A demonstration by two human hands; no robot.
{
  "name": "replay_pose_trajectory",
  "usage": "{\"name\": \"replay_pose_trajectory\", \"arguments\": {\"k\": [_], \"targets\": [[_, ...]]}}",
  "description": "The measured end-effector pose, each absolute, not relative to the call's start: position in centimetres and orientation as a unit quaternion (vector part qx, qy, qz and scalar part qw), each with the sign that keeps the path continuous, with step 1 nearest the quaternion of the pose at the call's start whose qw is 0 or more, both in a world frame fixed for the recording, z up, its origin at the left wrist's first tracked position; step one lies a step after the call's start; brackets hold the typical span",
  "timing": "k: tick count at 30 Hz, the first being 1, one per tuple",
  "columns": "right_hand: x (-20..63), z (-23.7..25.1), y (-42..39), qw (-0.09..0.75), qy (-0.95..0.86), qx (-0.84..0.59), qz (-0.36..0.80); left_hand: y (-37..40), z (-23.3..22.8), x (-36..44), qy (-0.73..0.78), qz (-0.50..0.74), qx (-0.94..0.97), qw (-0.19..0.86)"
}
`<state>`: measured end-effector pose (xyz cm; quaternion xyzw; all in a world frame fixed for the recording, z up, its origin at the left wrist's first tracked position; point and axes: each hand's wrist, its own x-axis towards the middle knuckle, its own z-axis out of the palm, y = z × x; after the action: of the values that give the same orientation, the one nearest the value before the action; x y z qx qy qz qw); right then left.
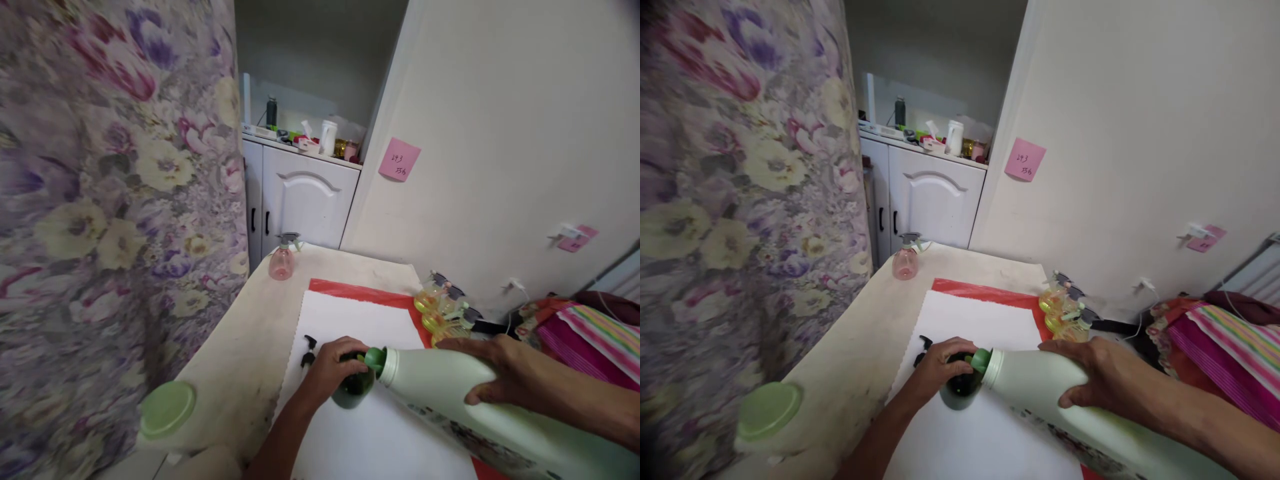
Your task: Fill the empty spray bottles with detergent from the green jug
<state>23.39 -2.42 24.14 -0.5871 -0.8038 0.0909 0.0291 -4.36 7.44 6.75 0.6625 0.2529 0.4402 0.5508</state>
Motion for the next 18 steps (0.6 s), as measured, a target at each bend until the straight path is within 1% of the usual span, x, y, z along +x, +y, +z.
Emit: {"name": "replay_pose_trajectory", "arguments": {"k": [3,6,15,18], "targets": [[22.9,24.8,-2.4,-0.016,-0.781,-0.608,0.140,7.5,6.9,-4.3,0.248,0.442,0.665,0.549],[22.8,25.2,-2.3,-0.036,-0.778,-0.610,0.148,7.4,7.1,-4.4,0.247,0.443,0.668,0.544],[22.5,25.8,-2.0,-0.046,-0.778,-0.613,0.131,7.2,7.5,-4.4,0.248,0.441,0.674,0.538],[22.3,26.3,-2.0,-0.046,-0.782,-0.606,0.141,7.3,7.5,-4.4,0.248,0.441,0.675,0.537]]}}
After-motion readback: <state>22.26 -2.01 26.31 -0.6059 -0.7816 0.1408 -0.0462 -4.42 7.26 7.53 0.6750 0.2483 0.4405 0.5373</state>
